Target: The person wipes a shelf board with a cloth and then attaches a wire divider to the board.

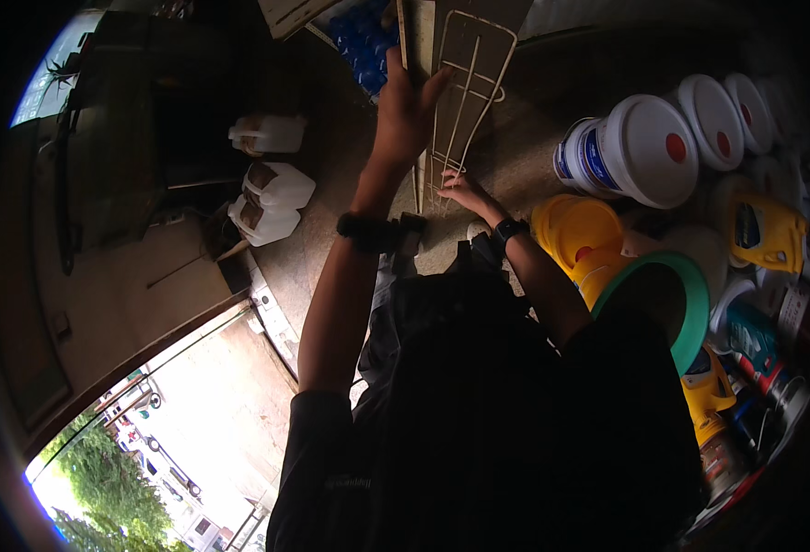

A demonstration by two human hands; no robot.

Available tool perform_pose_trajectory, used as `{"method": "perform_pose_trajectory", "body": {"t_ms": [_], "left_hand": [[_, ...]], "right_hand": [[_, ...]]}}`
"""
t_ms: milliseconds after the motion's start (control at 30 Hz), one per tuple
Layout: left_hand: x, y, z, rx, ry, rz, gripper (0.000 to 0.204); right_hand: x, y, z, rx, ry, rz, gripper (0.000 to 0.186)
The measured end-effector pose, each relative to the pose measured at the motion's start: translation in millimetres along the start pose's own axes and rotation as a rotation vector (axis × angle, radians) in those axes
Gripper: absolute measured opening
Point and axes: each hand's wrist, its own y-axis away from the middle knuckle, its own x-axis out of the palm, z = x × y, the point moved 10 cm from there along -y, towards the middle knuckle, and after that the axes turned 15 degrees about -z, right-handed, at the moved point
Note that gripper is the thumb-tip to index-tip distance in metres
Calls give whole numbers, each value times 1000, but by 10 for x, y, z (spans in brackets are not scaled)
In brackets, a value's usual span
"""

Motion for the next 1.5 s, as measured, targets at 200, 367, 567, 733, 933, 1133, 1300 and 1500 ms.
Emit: {"method": "perform_pose_trajectory", "body": {"t_ms": [200,367,567,733,933,1133,1300,1500], "left_hand": [[46,-49,-14,19,-32,-93,30],[5,-34,0,9,-81,-135,31],[-154,-13,-35,41,-86,-190,31],[-333,34,-1,-19,-15,-179,30],[-603,95,168,-78,46,-198,31],[-814,155,185,-9,49,-209,29],[-931,148,340,-21,-47,-107,61],[-1457,134,597,-80,15,-155,58]], "right_hand": [[-244,242,-36,-23,53,-141,59],[-304,268,44,-133,79,-198,57],[-665,306,379,-90,-37,-250,56],[-1584,443,1462,-484,-347,-398,35],[-2469,1765,3786,-1184,-136,-861,24],[-1292,2105,4970,-1603,390,-686,43],[-714,1858,5063,-1545,569,-518,37],[-81,1586,5188,-1474,607,-347,32]]}}
